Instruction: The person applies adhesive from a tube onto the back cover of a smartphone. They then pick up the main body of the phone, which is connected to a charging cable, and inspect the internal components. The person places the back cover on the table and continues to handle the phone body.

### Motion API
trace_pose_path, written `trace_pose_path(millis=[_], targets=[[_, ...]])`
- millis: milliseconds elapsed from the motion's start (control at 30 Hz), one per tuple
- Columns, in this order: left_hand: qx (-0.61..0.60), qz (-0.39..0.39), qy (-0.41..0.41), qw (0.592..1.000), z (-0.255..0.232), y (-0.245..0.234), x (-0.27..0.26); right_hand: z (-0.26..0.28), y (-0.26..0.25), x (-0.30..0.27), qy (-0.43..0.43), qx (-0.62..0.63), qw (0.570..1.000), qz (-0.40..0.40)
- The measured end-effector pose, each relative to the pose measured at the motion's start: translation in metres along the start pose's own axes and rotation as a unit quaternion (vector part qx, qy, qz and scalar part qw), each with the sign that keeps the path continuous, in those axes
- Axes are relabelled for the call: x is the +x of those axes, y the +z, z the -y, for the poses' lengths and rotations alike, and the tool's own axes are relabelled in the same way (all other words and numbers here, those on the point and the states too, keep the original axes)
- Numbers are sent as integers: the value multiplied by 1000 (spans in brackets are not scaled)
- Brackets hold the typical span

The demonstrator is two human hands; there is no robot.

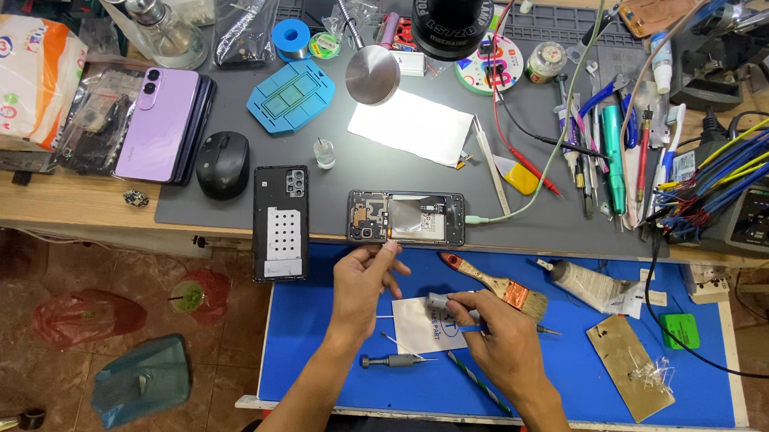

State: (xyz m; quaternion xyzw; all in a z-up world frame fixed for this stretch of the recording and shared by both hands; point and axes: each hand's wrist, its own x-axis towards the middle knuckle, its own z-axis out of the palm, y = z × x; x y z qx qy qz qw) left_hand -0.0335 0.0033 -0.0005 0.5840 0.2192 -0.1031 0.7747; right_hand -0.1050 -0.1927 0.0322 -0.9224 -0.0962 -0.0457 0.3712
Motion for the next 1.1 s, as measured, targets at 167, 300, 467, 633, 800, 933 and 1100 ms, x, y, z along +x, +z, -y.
trace_pose_path(millis=[167,300,467,633,800,933,1100], targets=[[-9,3,6,1000,5,-5,-1,3,1,11,-29,-29,999,-19],[-35,8,57,998,16,-5,3,11,10,38,-111,-139,974,-138],[-31,11,81,996,29,-8,7,17,15,65,-156,-176,961,-146],[-9,13,95,995,21,-8,3,16,21,72,-143,-234,952,-136],[21,22,111,993,23,-12,5,19,17,74,-128,-216,961,-118],[31,24,115,993,22,-15,5,18,17,73,-122,-222,961,-115],[33,27,83,996,31,-21,7,13,19,73,-119,-227,960,-113]])
